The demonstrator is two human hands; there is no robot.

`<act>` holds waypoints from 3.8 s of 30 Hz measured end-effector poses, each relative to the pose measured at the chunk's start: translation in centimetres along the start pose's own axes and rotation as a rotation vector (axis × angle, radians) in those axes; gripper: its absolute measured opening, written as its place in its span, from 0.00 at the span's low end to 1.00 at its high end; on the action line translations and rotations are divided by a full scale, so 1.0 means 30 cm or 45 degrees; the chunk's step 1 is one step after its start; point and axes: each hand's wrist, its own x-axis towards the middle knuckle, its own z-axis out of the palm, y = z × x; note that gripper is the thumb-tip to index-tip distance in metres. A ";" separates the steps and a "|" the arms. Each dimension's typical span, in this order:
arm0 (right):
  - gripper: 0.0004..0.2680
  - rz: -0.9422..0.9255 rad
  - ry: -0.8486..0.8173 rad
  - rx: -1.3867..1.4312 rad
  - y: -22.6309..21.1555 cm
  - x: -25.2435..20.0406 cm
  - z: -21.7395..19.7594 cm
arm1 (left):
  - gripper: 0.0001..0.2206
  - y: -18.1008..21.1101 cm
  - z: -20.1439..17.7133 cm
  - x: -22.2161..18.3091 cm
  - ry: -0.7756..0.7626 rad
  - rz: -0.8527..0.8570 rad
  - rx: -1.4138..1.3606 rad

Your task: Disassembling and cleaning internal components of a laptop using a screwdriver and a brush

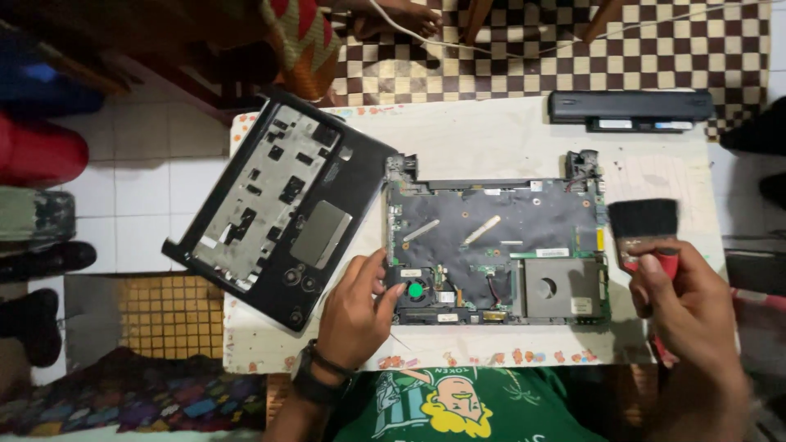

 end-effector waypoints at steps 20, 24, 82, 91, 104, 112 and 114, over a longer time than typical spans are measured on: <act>0.10 0.150 0.158 -0.483 0.068 0.074 0.080 | 0.20 0.035 0.103 -0.015 0.368 -0.030 0.229; 0.13 0.354 0.136 -0.572 0.070 0.086 0.095 | 0.20 0.029 0.105 -0.020 0.376 -0.022 0.234; 0.09 -0.028 0.289 -1.049 -0.016 0.043 -0.092 | 0.21 0.036 0.130 -0.057 0.397 0.076 0.322; 0.23 0.689 -0.185 -1.654 0.119 0.014 -0.146 | 0.21 0.043 0.114 -0.053 0.419 0.156 0.255; 0.16 -0.965 -0.314 -1.789 -0.395 0.195 0.181 | 0.40 -0.037 0.059 -0.172 0.043 0.291 0.175; 0.11 -0.923 -0.892 -2.126 -0.434 0.259 0.385 | 0.34 -0.030 0.052 -0.171 0.149 0.409 0.285; 0.17 -0.906 -1.214 -2.036 -0.414 0.200 0.358 | 0.33 -0.029 0.056 -0.174 0.170 0.426 0.295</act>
